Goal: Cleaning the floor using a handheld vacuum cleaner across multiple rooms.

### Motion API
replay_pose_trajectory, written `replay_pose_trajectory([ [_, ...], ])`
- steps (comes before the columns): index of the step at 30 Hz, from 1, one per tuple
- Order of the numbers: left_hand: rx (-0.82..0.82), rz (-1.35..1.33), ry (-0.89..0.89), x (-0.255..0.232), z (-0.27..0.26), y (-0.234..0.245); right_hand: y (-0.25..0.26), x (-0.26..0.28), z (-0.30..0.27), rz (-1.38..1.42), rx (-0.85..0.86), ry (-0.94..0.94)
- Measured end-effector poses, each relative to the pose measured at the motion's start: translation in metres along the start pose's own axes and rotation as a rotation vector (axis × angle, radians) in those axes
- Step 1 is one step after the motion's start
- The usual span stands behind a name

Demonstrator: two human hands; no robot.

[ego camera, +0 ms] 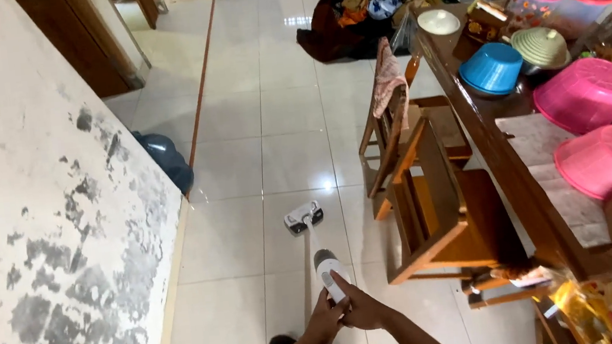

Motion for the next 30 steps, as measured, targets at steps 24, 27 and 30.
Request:
replay_pose_trajectory([
  [24, 0.177, 0.672, 0.093, -0.228, 0.189, 0.169, 0.018, -0.004, 0.315, 0.962, -0.728, -0.183],
  [27, 0.258, 0.546, 0.105, -0.235, 0.190, 0.163, 0.055, 0.003, 0.311, 0.731, -0.653, -0.157],
  [30, 0.334, 0.501, 0.073, -0.250, 0.200, 0.158, 0.090, 0.062, 0.310, 0.630, -0.467, -0.352],
])
Point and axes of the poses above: each hand's wrist, its own z-axis towards the middle knuckle, its own y-axis out of the back of the hand, x = y × z, the point moved 3 cm from there along z, towards the middle knuckle, and after that the axes turned 5 degrees about z, right-handed, at the moved point
